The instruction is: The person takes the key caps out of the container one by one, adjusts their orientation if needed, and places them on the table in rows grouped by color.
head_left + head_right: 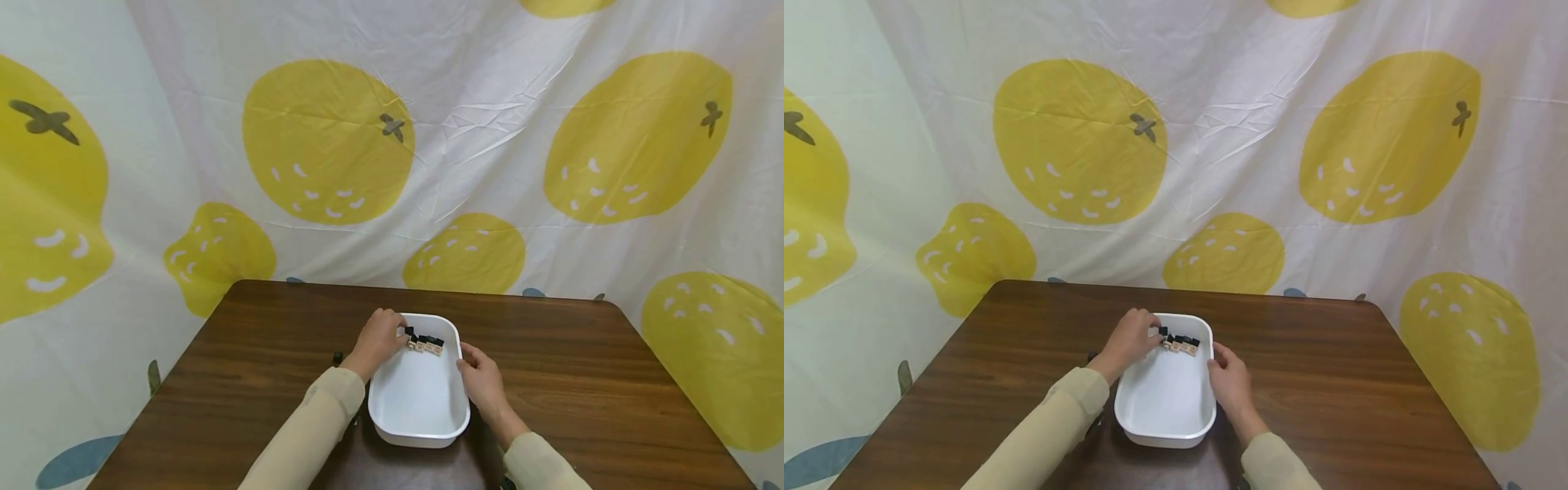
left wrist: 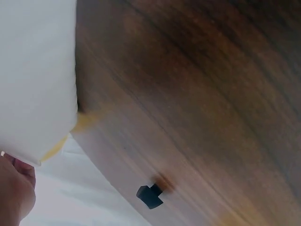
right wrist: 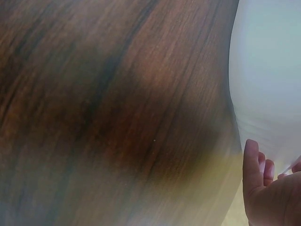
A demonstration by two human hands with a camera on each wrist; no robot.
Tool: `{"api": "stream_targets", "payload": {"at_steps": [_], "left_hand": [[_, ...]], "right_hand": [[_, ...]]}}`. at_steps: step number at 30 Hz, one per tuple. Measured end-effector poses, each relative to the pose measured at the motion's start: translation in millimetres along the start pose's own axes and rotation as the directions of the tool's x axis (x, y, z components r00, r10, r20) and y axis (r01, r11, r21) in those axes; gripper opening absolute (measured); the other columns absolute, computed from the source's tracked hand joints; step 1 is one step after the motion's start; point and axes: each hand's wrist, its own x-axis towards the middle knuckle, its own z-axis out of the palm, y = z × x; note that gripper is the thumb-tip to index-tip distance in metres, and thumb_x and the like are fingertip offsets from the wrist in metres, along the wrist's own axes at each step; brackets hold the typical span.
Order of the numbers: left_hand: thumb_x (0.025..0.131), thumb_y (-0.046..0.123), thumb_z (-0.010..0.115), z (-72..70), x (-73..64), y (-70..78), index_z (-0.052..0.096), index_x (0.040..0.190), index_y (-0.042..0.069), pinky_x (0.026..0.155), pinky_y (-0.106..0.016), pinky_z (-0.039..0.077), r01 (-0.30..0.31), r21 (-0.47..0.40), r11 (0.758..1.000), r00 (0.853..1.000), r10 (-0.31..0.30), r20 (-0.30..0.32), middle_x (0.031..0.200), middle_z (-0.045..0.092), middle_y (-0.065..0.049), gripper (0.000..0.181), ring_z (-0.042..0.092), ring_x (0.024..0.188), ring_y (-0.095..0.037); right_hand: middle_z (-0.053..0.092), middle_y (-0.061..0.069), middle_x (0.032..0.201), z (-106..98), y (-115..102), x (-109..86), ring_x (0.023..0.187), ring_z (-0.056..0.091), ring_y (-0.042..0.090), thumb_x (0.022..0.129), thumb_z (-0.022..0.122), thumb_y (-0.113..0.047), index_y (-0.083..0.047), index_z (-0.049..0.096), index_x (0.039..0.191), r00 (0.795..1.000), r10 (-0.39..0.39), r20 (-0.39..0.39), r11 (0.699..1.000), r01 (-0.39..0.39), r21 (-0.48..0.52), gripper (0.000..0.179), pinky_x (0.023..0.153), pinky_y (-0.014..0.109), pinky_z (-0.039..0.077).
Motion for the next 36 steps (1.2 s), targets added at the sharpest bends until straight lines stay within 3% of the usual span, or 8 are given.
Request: {"api": "stream_targets", "payload": {"at_steps": [4,8,11,14,21,30,33,36], "left_hand": [[0.089,0.016,0.075,-5.0,0.8,2.1,0.075,0.104,0.007,0.081,-0.033,0.053,0.004,-0.049,0.999,1.0,-0.003,0.019,0.1,0.072,-0.005,0.018,0.064,0.095,-0.02],[0.088,0.026,0.077,-9.1,0.0,4.1,0.078,0.103,0.014,0.091,-0.036,0.047,-0.062,0.133,0.989,0.997,0.057,0.046,0.109,0.07,-0.002,0.019,0.061,0.104,-0.021],[0.085,0.04,0.078,-8.5,0.2,5.6,0.08,0.1,0.027,0.1,-0.044,0.037,-0.144,0.358,0.922,0.987,0.107,0.122,0.126,0.061,-0.002,0.02,0.049,0.121,-0.024],[0.083,0.048,0.077,-5.9,0.8,7.5,0.079,0.094,0.034,0.109,-0.051,0.029,-0.201,0.458,0.866,0.971,0.116,0.207,0.144,0.049,-0.006,0.018,0.034,0.138,-0.029],[0.084,0.052,0.075,-1.1,0.6,7.5,0.078,0.093,0.035,0.116,-0.056,0.013,-0.196,0.52,0.832,0.956,0.044,0.29,0.159,0.032,-0.009,0.02,0.014,0.149,-0.034],[0.086,0.062,0.066,0.3,-3.6,8.8,0.075,0.114,0.037,0.117,-0.056,0.009,-0.231,0.589,0.775,0.95,0.05,0.308,0.162,0.024,-0.011,0.039,0.008,0.15,-0.035],[0.087,0.059,0.067,0.7,-4.2,9.5,0.074,0.118,0.035,0.117,-0.055,0.013,-0.222,0.58,0.784,0.956,0.059,0.286,0.161,0.025,-0.011,0.039,0.01,0.15,-0.034],[0.088,0.049,0.072,0.2,-3.7,8.9,0.076,0.112,0.029,0.115,-0.05,0.024,-0.182,0.5,0.847,0.975,0.088,0.205,0.156,0.034,-0.012,0.032,0.022,0.146,-0.033]], "right_hand": [[0.063,0.023,0.1,-0.6,-1.3,-0.3,0.089,0.062,0.033,0.097,0.053,-0.005,0.005,0.057,0.134,1.0,0.002,0.003,1.0,-0.002,-0.003,0.038,0.069,0.031,0.05],[0.063,0.023,0.098,-0.2,-2.3,-0.8,0.088,0.062,0.033,0.097,0.053,-0.005,0.005,0.057,0.134,1.0,-0.005,0.005,1.0,0.005,-0.005,0.038,0.068,0.03,0.049],[0.063,0.022,0.096,0.6,-2.0,-0.6,0.088,0.062,0.032,0.097,0.053,-0.005,0.005,0.057,0.134,1.0,-0.01,0.002,1.0,0.01,-0.009,0.039,0.067,0.03,0.049],[0.063,0.021,0.097,1.5,-1.1,0.0,0.088,0.062,0.032,0.097,0.053,-0.006,0.005,0.056,0.135,1.0,-0.005,0.003,1.0,0.005,-0.012,0.039,0.069,0.032,0.05],[0.063,0.02,0.097,3.8,-0.7,0.5,0.088,0.063,0.031,0.097,0.053,-0.006,0.005,0.056,0.135,1.0,0.003,0.005,1.0,-0.003,-0.009,0.04,0.069,0.033,0.052],[0.063,0.02,0.099,2.2,-1.5,2.0,0.088,0.062,0.031,0.097,0.053,-0.006,0.004,0.056,0.135,1.0,0.012,0.004,1.0,-0.012,-0.028,0.039,0.069,0.032,0.051],[0.063,0.02,0.102,1.7,-1.8,2.1,0.089,0.06,0.03,0.098,0.053,-0.007,0.003,0.056,0.136,1.0,0.028,0.007,0.999,-0.027,-0.038,0.039,0.072,0.034,0.051],[0.062,0.019,0.103,1.6,-2.2,2.7,0.09,0.06,0.029,0.098,0.053,-0.008,0.002,0.056,0.136,0.999,0.033,0.002,0.998,-0.033,-0.049,0.04,0.073,0.035,0.051]]}}
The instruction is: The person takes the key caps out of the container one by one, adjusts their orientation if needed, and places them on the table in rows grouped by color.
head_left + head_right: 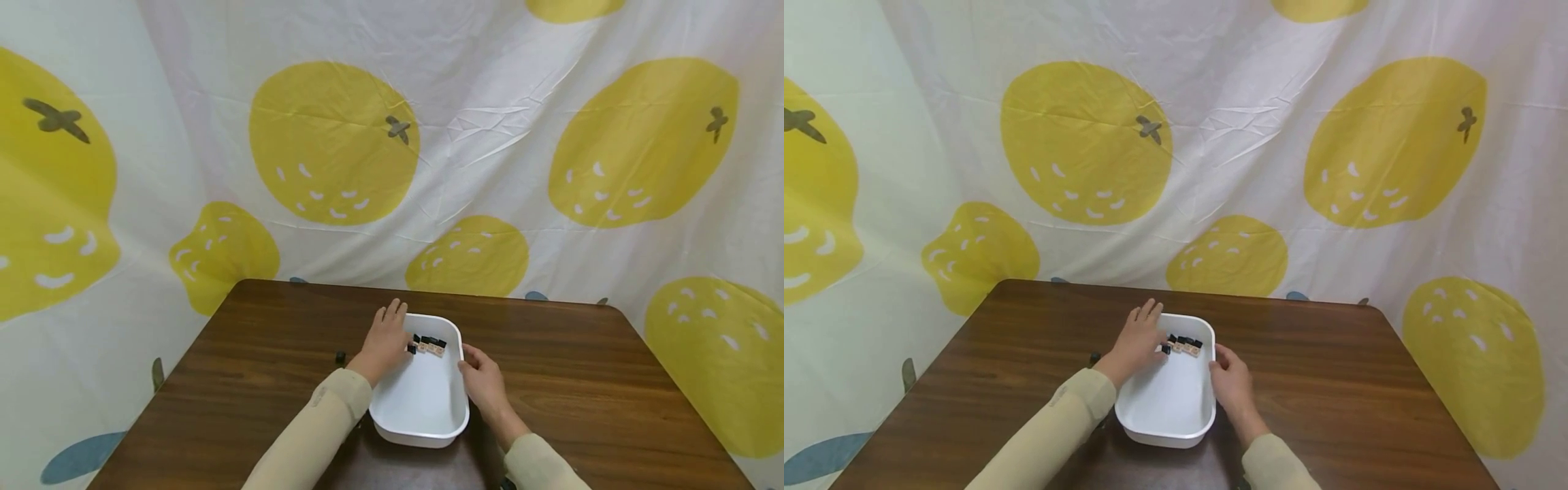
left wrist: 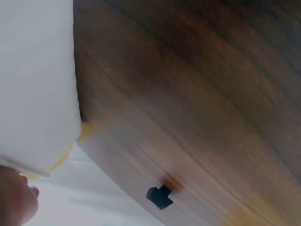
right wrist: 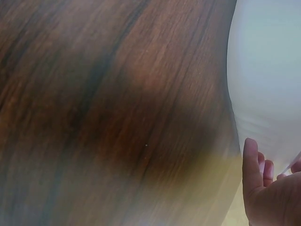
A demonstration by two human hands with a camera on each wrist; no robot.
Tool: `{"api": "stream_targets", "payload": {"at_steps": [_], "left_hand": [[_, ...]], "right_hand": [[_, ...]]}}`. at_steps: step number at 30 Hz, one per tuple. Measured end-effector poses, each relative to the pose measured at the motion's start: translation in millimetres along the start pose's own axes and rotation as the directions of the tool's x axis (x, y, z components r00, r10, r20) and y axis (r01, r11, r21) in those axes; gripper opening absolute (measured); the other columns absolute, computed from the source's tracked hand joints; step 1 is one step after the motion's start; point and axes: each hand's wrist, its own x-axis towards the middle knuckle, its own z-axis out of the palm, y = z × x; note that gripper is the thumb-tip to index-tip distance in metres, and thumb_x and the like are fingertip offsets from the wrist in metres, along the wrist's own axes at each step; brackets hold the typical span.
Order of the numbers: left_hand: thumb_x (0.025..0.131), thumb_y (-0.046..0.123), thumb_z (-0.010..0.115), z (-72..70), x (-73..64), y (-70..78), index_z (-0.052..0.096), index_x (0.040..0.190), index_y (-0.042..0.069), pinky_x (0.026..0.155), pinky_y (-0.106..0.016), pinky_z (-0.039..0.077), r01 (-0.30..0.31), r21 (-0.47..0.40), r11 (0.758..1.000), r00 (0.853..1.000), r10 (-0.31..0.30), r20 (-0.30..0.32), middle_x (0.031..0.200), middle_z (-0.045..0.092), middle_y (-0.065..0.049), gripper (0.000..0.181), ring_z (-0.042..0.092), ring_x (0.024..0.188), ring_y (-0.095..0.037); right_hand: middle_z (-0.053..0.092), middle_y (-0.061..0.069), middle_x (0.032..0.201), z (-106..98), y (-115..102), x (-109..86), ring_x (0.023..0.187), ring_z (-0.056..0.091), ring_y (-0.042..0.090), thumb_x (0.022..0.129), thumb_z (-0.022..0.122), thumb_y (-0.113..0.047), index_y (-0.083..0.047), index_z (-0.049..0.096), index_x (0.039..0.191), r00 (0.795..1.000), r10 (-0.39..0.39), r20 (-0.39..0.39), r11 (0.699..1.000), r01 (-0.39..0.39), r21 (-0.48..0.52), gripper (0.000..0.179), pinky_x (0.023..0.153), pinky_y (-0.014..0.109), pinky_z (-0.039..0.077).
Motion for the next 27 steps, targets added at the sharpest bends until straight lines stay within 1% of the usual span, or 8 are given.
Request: {"api": "stream_targets", "payload": {"at_steps": [2,4,7,10,12,15,19,27], "left_hand": [[0.087,0.041,0.076,-0.3,0.9,-1.2,0.077,0.106,0.022,0.108,-0.043,0.035,0.001,-0.115,0.993,0.997,-0.01,-0.073,0.145,0.046,-0.011,0.026,0.037,0.135,-0.029],[0.087,0.03,0.078,-1.1,1.8,-2.5,0.075,0.1,0.016,0.094,-0.035,0.046,-0.013,-0.258,0.966,0.992,-0.02,-0.126,0.124,0.057,-0.007,0.02,0.052,0.114,-0.022],[0.087,0.015,0.078,-3.9,2.8,-3.4,0.069,0.097,0.008,0.072,-0.029,0.05,-0.02,-0.496,0.868,0.99,-0.052,-0.13,0.093,0.061,-0.002,0.015,0.056,0.084,-0.016],[0.086,0.006,0.075,-6.9,2.5,-2.9,0.066,0.098,0.006,0.063,-0.027,0.049,0.028,-0.662,0.749,0.991,-0.108,-0.08,0.081,0.061,0.0,0.014,0.056,0.073,-0.014],[0.086,0.003,0.074,-8.2,1.9,-2.5,0.065,0.099,0.006,0.062,-0.027,0.048,0.064,-0.714,0.697,0.989,-0.142,-0.05,0.081,0.061,0.0,0.015,0.055,0.072,-0.014],[0.086,0.001,0.073,-9.2,1.1,-2.0,0.065,0.099,0.005,0.06,-0.026,0.05,0.102,-0.761,0.641,0.983,-0.181,-0.021,0.082,0.062,-0.001,0.017,0.057,0.07,-0.013],[0.085,-0.001,0.073,-9.5,0.9,-2.3,0.065,0.099,0.004,0.057,-0.027,0.05,0.118,-0.793,0.597,0.979,-0.202,-0.006,0.081,0.062,-0.002,0.017,0.059,0.068,-0.015],[0.083,-0.002,0.073,-10.5,1.7,-2.8,0.065,0.097,0.005,0.062,-0.027,0.05,0.108,-0.811,0.575,0.978,-0.208,-0.017,0.082,0.06,-0.002,0.018,0.056,0.075,-0.016]], "right_hand": [[0.063,0.019,0.102,0,0,0.4,0.089,0.06,0.029,0.097,0.053,-0.008,0.003,0.056,0.135,1.0,-0.007,-0.005,1.0,0.007,-0.002,0.04,0.072,0.035,0.051],[0.062,0.019,0.101,0,-1,0.8,0.089,0.059,0.029,0.097,0.053,-0.008,0.003,0.056,0.136,1.0,-0.006,-0.008,1.0,0.006,0.001,0.04,0.072,0.034,0.05],[0.062,0.019,0.102,-1,-1,0.8,0.089,0.059,0.028,0.098,0.053,-0.008,0.002,0.056,0.136,1.0,-0.003,-0.002,1.0,0.003,0.007,0.04,0.072,0.034,0.05],[0.062,0.019,0.103,-2,-1,0.3,0.09,0.06,0.028,0.098,0.053,-0.008,0.003,0.055,0.136,1.0,-0.002,0.003,1.0,0.002,0.01,0.04,0.073,0.035,0.051],[0.062,0.02,0.102,-2,-1,-0.3,0.089,0.06,0.029,0.098,0.053,-0.008,0.003,0.055,0.136,1.0,-0.003,0.001,1.0,0.003,0.009,0.04,0.074,0.036,0.051],[0.062,0.019,0.102,-2,-1,-0.8,0.089,0.06,0.028,0.097,0.053,-0.008,0.003,0.055,0.136,1.0,-0.001,-0.001,1.0,0.001,0.008,0.04,0.073,0.036,0.051],[0.061,0.017,0.097,-1,-1,-1.4,0.086,0.058,0.027,0.097,0.053,-0.007,0.003,0.056,0.135,1.0,-0.007,-0.007,1.0,0.007,0.002,0.04,0.069,0.032,0.049],[0.06,0.016,0.091,-1,-1,-1.8,0.082,0.058,0.026,0.097,0.053,-0.006,0.005,0.056,0.134,1.0,-0.028,-0.007,1.0,0.028,-0.003,0.039,0.065,0.029,0.047]]}}
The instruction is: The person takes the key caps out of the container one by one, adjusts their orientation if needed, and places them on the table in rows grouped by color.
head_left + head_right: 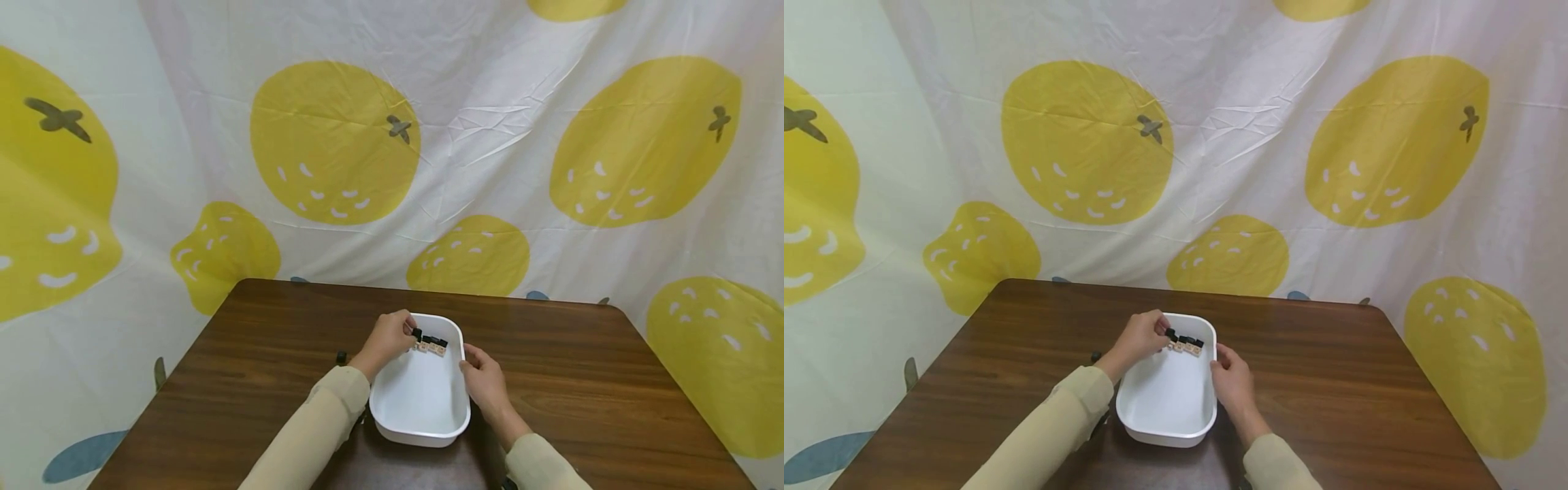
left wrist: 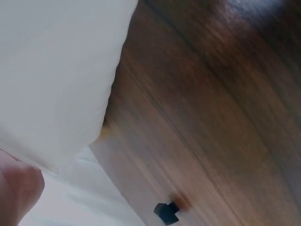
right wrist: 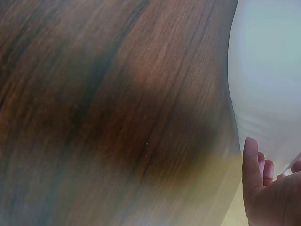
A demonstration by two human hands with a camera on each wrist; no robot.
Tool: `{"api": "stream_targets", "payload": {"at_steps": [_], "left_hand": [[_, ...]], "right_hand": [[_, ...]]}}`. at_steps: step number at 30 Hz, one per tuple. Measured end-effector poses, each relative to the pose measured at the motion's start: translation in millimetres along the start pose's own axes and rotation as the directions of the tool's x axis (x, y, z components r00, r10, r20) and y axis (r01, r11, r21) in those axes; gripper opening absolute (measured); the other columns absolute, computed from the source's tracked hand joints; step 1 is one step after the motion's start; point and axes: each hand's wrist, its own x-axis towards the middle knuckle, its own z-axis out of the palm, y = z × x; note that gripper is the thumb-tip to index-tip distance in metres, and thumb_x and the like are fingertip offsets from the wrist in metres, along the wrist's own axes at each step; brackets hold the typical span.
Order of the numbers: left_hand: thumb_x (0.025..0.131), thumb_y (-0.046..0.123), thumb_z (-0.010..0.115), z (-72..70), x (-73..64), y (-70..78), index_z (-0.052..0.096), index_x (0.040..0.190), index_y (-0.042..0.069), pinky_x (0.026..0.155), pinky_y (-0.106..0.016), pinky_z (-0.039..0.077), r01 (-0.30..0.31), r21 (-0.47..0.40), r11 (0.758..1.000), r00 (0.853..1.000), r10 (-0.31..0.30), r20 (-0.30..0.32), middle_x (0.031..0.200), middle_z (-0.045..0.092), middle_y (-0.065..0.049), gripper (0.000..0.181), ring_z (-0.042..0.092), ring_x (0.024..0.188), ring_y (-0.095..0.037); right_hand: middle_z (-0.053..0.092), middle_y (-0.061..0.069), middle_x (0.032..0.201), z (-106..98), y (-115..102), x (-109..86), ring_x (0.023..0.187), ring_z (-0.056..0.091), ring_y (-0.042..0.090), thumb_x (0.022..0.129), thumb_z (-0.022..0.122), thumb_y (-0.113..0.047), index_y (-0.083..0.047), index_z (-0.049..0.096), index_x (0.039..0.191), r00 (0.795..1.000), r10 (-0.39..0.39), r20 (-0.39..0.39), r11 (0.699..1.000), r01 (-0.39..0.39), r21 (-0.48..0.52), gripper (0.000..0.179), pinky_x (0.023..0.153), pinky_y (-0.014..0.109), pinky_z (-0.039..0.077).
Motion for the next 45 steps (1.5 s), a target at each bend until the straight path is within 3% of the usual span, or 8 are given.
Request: {"api": "stream_targets", "payload": {"at_steps": [10,18,26,36,39,45], "left_hand": [[0.081,-0.001,0.074,-0.7,0.2,2.1,0.066,0.093,0.006,0.062,-0.026,0.049,0.004,0.004,1.0,1.0,-0.004,-0.006,0.08,0.06,-0.001,0.016,0.056,0.074,-0.015],[0.082,-0.003,0.073,-2.3,-0.9,0.1,0.064,0.094,0.006,0.06,-0.028,0.049,0.044,-0.062,0.997,0.999,-0.046,-0.017,0.081,0.059,-0.003,0.018,0.055,0.074,-0.018],[0.082,0.005,0.076,-1.0,-0.4,-2.7,0.065,0.092,0.005,0.063,-0.027,0.05,-0.012,-0.077,0.997,0.998,0.007,-0.056,0.08,0.063,-0.002,0.015,0.058,0.074,-0.015],[0.087,0.013,0.073,-1.0,-1.3,-2.1,0.073,0.106,-0.001,0.065,-0.027,0.054,0.01,-0.109,0.994,0.999,-0.013,-0.032,0.088,0.071,-0.007,0.023,0.065,0.074,-0.014],[0.088,0.008,0.072,-0.4,-1.2,-1.8,0.072,0.109,-0.002,0.062,-0.027,0.055,0.041,-0.18,0.983,0.999,-0.044,-0.015,0.089,0.071,-0.009,0.024,0.067,0.07,-0.015],[0.084,-0.003,0.071,-0.7,0.8,-1.6,0.07,0.105,-0.001,0.061,-0.03,0.057,0.107,-0.334,0.936,0.993,-0.118,-0.013,0.085,0.066,-0.008,0.02,0.067,0.066,-0.017]], "right_hand": [[0.06,0.017,0.093,-0.4,-0.5,-0.3,0.084,0.058,0.027,0.097,0.053,-0.006,0.005,0.056,0.135,1.0,0.004,0.001,1.0,-0.004,0.0,0.039,0.066,0.03,0.047],[0.061,0.017,0.092,0.5,0.4,0.5,0.083,0.059,0.027,0.097,0.054,-0.007,0.005,0.056,0.134,1.0,0.0,0.001,1.0,0.0,0.005,0.039,0.066,0.03,0.047],[0.06,0.015,0.091,1.3,1.3,1.8,0.082,0.057,0.026,0.096,0.054,-0.006,0.004,0.057,0.134,1.0,0.007,-0.008,1.0,-0.007,-0.003,0.039,0.065,0.03,0.046],[0.061,0.017,0.095,1.5,0.5,1.7,0.084,0.058,0.026,0.097,0.053,-0.007,0.003,0.056,0.135,1.0,0.016,-0.005,1.0,-0.016,-0.009,0.04,0.066,0.03,0.048],[0.061,0.017,0.095,1.5,0.4,1.7,0.084,0.058,0.026,0.097,0.053,-0.007,0.003,0.056,0.135,1.0,0.014,-0.005,1.0,-0.014,-0.009,0.04,0.067,0.03,0.048],[0.061,0.017,0.093,0.4,0.4,1.2,0.083,0.058,0.027,0.097,0.053,-0.006,0.004,0.057,0.134,1.0,0.001,-0.004,1.0,-0.001,-0.006,0.039,0.066,0.03,0.047]]}}
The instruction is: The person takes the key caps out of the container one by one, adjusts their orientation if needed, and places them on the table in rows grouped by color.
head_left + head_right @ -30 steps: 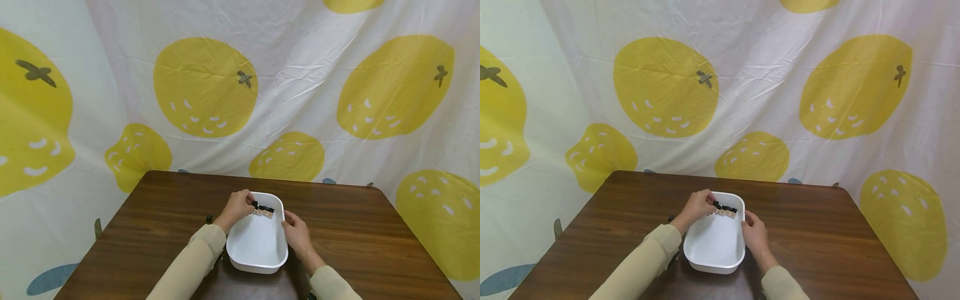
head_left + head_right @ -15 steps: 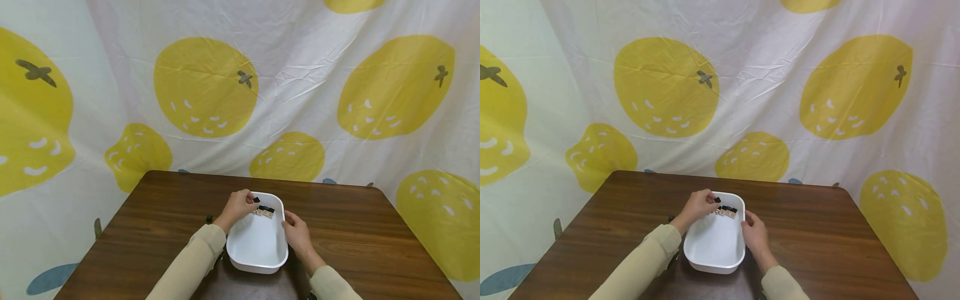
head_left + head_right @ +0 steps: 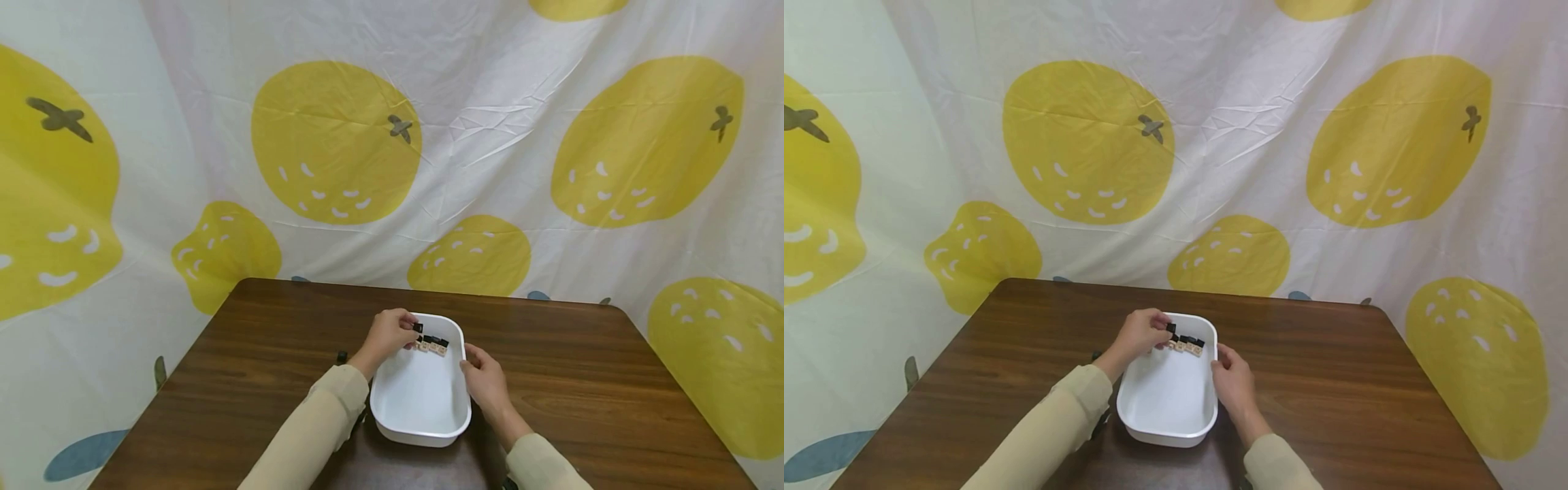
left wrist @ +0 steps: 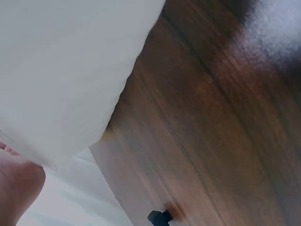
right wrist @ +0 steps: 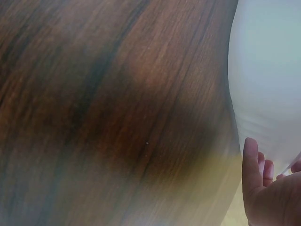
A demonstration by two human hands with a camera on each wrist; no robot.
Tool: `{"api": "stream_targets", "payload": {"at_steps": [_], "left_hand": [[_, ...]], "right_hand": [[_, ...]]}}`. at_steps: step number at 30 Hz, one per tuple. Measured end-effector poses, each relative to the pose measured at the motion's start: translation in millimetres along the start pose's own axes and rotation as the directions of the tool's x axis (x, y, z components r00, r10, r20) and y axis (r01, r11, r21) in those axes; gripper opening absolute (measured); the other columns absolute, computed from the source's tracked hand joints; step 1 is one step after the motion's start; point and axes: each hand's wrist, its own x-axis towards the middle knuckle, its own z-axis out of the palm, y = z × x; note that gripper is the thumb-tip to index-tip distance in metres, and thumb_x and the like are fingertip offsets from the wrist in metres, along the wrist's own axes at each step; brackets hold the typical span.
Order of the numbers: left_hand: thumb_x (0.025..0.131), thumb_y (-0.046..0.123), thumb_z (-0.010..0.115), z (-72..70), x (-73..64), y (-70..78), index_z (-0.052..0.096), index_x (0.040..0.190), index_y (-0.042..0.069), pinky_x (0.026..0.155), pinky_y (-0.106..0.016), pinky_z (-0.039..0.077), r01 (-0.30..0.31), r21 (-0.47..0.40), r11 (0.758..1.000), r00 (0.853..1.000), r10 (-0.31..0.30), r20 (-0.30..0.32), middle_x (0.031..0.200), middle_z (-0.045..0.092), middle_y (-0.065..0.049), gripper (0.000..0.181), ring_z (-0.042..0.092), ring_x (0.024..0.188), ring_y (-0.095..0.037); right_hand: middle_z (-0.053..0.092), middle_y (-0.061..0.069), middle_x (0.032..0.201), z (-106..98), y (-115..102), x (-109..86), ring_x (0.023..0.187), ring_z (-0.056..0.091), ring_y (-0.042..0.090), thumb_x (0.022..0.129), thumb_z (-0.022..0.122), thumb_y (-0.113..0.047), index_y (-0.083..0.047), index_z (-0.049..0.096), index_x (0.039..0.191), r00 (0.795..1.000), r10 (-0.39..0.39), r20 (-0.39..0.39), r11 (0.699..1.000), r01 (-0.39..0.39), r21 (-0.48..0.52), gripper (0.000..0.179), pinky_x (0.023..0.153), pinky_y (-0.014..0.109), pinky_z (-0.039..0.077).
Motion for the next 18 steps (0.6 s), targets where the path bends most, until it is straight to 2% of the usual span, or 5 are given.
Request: {"api": "stream_targets", "payload": {"at_steps": [5,9,14,18], "left_hand": [[0.083,-0.004,0.071,-1.7,-0.4,2.1,0.069,0.102,0.001,0.063,-0.031,0.057,0.021,-0.005,1.0,1.0,-0.021,0.001,0.084,0.064,-0.006,0.02,0.065,0.066,-0.016],[0.083,-0.004,0.068,-2.7,-1.5,3.0,0.068,0.11,0.003,0.056,-0.028,0.051,0.007,0.014,1.0,1.0,-0.007,0.01,0.079,0.066,-0.004,0.027,0.064,0.062,-0.015],[0.084,-0.005,0.063,-3.5,-3.0,2.6,0.07,0.113,0.002,0.053,-0.026,0.045,-0.032,0.03,0.999,0.999,0.031,0.021,0.075,0.068,-0.006,0.031,0.063,0.059,-0.015],[0.084,-0.003,0.065,-2.5,-2.8,3.3,0.072,0.107,0.0,0.058,-0.025,0.047,-0.093,0.132,0.987,0.995,0.087,0.05,0.08,0.067,-0.006,0.025,0.061,0.067,-0.013]], "right_hand": [[0.061,0.017,0.095,-0.4,-0.8,-0.2,0.085,0.059,0.027,0.097,0.053,-0.006,0.005,0.056,0.134,1.0,-0.003,-0.001,1.0,0.003,-0.006,0.039,0.068,0.031,0.048],[0.061,0.018,0.096,0.2,-0.5,0.4,0.085,0.059,0.028,0.097,0.054,-0.007,0.005,0.056,0.134,1.0,-0.002,0.001,1.0,0.002,-0.007,0.039,0.069,0.032,0.049],[0.06,0.017,0.094,1.3,-0.4,0.7,0.084,0.058,0.027,0.097,0.053,-0.007,0.004,0.056,0.135,1.0,0.008,-0.002,1.0,-0.008,-0.006,0.039,0.067,0.031,0.048],[0.061,0.018,0.095,1.0,-0.9,0.1,0.085,0.058,0.027,0.097,0.053,-0.006,0.004,0.056,0.135,1.0,0.004,-0.002,1.0,-0.004,-0.008,0.039,0.068,0.031,0.048]]}}
